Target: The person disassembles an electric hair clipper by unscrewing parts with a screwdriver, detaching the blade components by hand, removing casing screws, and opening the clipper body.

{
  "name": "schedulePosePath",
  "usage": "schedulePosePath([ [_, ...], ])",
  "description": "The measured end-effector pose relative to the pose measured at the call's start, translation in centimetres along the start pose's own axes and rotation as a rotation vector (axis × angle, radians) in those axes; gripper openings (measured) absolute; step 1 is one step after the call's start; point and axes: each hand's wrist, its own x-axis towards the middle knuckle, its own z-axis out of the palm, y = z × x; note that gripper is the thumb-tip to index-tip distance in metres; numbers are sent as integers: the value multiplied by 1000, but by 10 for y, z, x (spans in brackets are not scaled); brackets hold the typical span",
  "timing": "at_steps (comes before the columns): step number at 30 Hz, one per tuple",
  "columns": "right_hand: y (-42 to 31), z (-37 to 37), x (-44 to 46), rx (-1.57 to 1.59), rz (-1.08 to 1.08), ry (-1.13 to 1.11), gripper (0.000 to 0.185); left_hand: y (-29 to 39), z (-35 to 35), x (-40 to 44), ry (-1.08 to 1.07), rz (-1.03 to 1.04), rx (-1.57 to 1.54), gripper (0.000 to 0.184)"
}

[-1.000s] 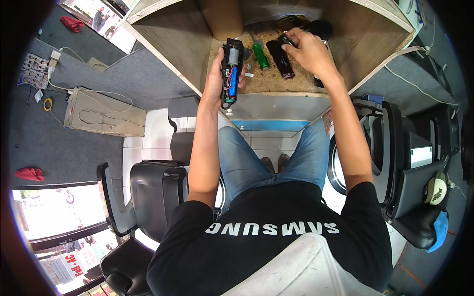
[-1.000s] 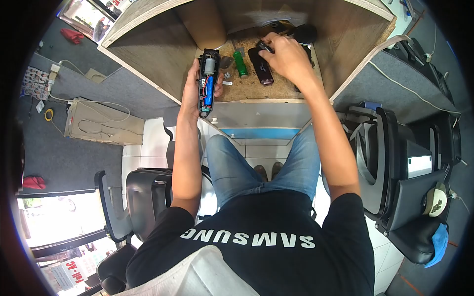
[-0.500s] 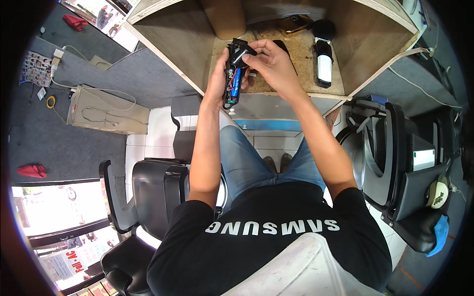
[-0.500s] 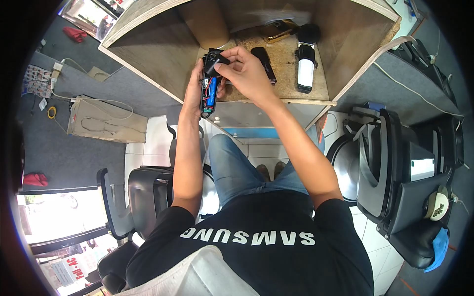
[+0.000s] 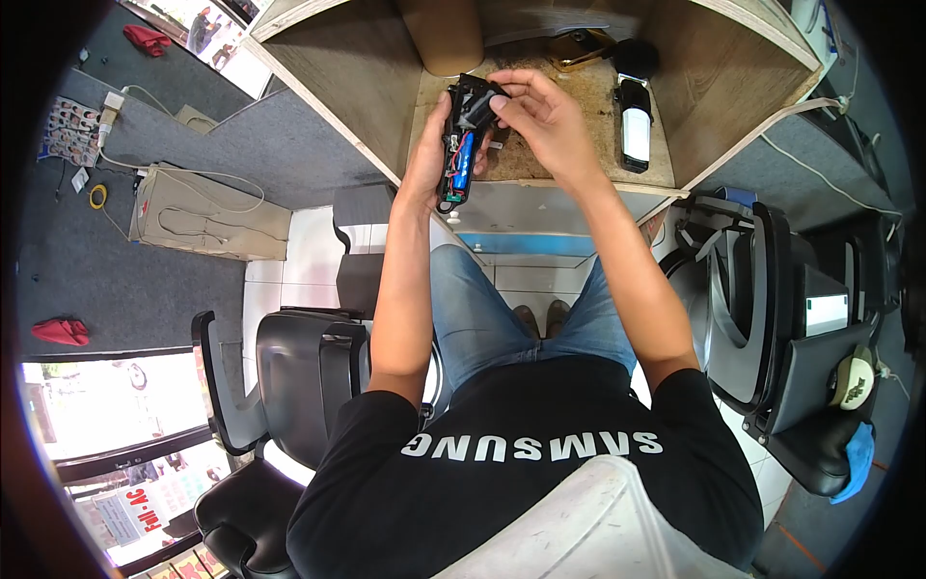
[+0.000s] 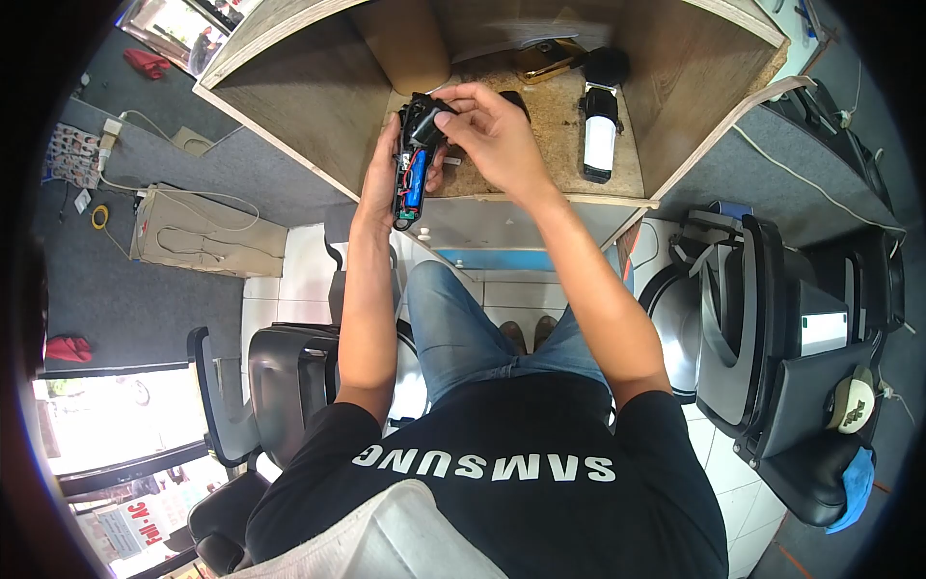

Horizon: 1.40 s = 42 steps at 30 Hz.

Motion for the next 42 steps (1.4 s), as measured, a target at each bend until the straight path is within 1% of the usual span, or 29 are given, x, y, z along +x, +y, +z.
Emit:
schedulePosePath([
  [2, -4, -4, 4, -10, 10, -11, 31, 1, 1, 0, 19, -12, 2, 68],
  [3, -3, -5, 7, -73, 15, -19, 31, 1, 1, 0, 29, -19, 4, 68],
  [5, -3, -6, 11, -199, 24, -34, 32, 2, -1, -1, -17, -14, -1, 63],
  [8, 0, -1, 11, -264, 21, 15, 28, 1, -2, 0, -22, -25, -5, 60],
  [11, -3, 11, 2, -597, -268, 122, 29, -1, -5, 1, -22, -26, -21, 60],
  [14, 12, 7, 1, -660, -298, 77, 31, -1, -4, 1, -5, -17, -33, 60],
  [17, 2, 14, -7, -615, -302, 69, 35, -1, -6, 0, 43, -29, -30, 60],
  [20, -1, 13, -6, -653, -328, 26, 42, -2, -5, 1, 77, -29, 3, 62],
  [23, -3, 10, -5, -726, -386, 7, 44, -1, -2, 0, 88, -22, 29, 63],
  [26, 2, 14, -4, -752, -450, 38, 44, -2, -3, 1, 101, -13, 42, 62],
  [29, 5, 15, -2, -851, -529, 41, 44, -3, -3, 1, 110, -14, 41, 62],
  [32, 3, 12, -2, -822, -523, 1, 42, -2, -2, 0, 117, -14, 19, 63],
  [33, 1, 11, -2, -783, -480, 7, 41, -2, -2, 0, 118, -14, 8, 63],
  [35, -4, 11, -4, -709, -389, 24, 40, -3, -7, 0, 56, -34, -14, 61],
  [36, -4, 10, -5, -710, -381, 28, 40, -2, -7, -1, 24, -45, -25, 59],
  [38, -4, 10, -5, -709, -366, 34, 38, -3, -5, -3, 58, -24, -9, 57],
  [39, -4, 12, -6, -657, -323, 54, 38, -3, -2, -5, 77, -13, -1, 55],
  [41, -5, 18, -8, -553, -238, 96, 37, 0, 6, -9, 58, 51, 107, 50],
  [42, -2, 19, -8, -458, -232, 136, 37, 2, 7, -9, 48, 85, 161, 47],
])
